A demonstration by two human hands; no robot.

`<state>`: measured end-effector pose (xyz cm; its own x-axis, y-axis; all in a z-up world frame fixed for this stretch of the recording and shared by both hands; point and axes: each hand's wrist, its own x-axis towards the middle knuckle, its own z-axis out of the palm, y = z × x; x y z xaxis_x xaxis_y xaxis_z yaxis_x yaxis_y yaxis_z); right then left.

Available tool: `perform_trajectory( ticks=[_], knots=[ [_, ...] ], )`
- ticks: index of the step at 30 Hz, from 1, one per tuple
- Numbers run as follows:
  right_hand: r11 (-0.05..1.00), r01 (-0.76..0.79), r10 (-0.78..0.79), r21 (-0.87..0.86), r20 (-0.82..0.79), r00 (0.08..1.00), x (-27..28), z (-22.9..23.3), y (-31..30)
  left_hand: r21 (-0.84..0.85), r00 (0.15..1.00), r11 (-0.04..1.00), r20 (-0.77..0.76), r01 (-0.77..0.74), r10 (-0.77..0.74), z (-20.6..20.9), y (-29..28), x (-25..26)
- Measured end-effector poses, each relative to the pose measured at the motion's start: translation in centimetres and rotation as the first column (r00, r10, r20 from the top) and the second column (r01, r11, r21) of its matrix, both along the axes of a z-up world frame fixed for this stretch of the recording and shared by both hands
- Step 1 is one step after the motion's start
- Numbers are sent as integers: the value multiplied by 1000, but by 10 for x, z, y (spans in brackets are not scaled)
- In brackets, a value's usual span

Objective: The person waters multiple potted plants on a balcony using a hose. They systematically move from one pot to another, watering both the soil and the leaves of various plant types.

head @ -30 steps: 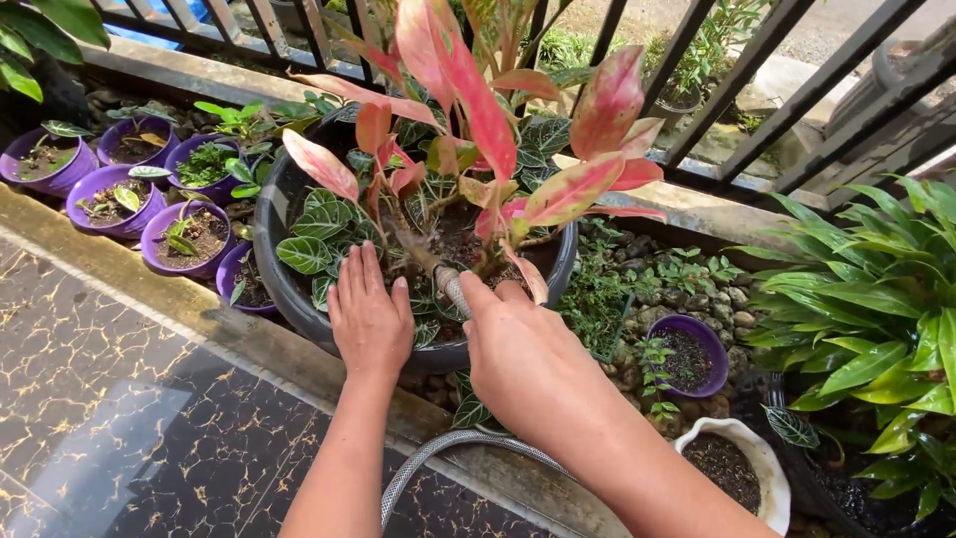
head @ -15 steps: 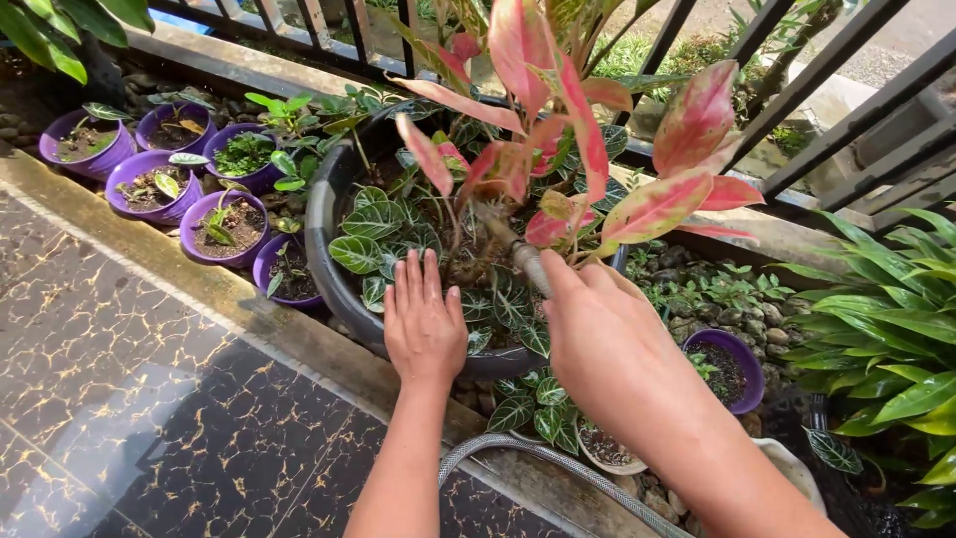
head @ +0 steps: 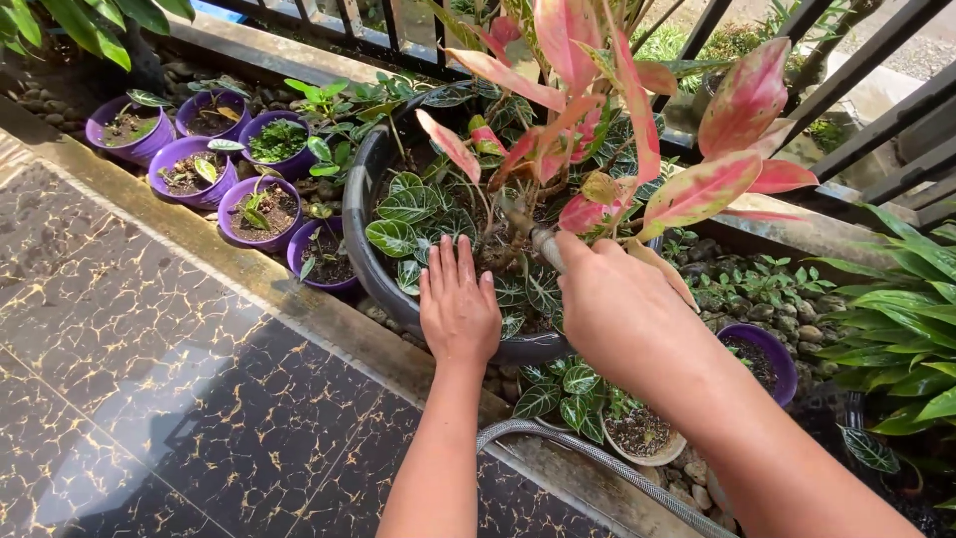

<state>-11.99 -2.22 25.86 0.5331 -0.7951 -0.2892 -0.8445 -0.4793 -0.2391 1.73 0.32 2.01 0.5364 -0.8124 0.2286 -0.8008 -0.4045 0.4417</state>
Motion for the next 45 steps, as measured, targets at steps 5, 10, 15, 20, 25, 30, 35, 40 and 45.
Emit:
perform_trajectory(
  ticks=[5, 10, 15, 20, 25, 30, 35, 40, 45],
  knots=[
    [997, -75, 75, -4, 17, 997, 22, -11, 4, -11, 1000, 1000, 2, -2, 2, -3, -1, 0],
    [988, -93, 98, -121, 35, 995, 48, -29, -17, -87, 1000, 996, 11, -14, 15, -9, -3, 0],
    [991, -98, 103, -88, 51, 993, 63, -25, -28, -168, 998, 986, -53, 19, -28, 2, 3, 1],
    [985, -161, 166, -65, 72, 984, 48, -35, -35, -123, 990, 992, -135, 12, -29, 4, 2, 3],
    [999, -34, 35, 9, -84, 996, 5, -1, -7, -80, 989, 997, -146, 10, -22, 1, 1, 4],
    [987, 153, -155, -44, -59, 986, -54, 4, 9, -23, 996, 999, -81, 41, -43, -3, 0, 4],
    [963, 229, -200, 142, -189, 961, -80, 12, 40, 44, 981, 993, -163, 112, -104, 10, 8, 6],
    [953, 299, -276, 57, -247, 929, -137, -15, 9, 67, 981, 987, -139, 147, -136, 27, 16, -34],
    [920, 393, -393, 13, 25, 919, -133, 3, -28, -38, 963, 981, 200, 191, -180, 27, 5, -93]
  ],
)
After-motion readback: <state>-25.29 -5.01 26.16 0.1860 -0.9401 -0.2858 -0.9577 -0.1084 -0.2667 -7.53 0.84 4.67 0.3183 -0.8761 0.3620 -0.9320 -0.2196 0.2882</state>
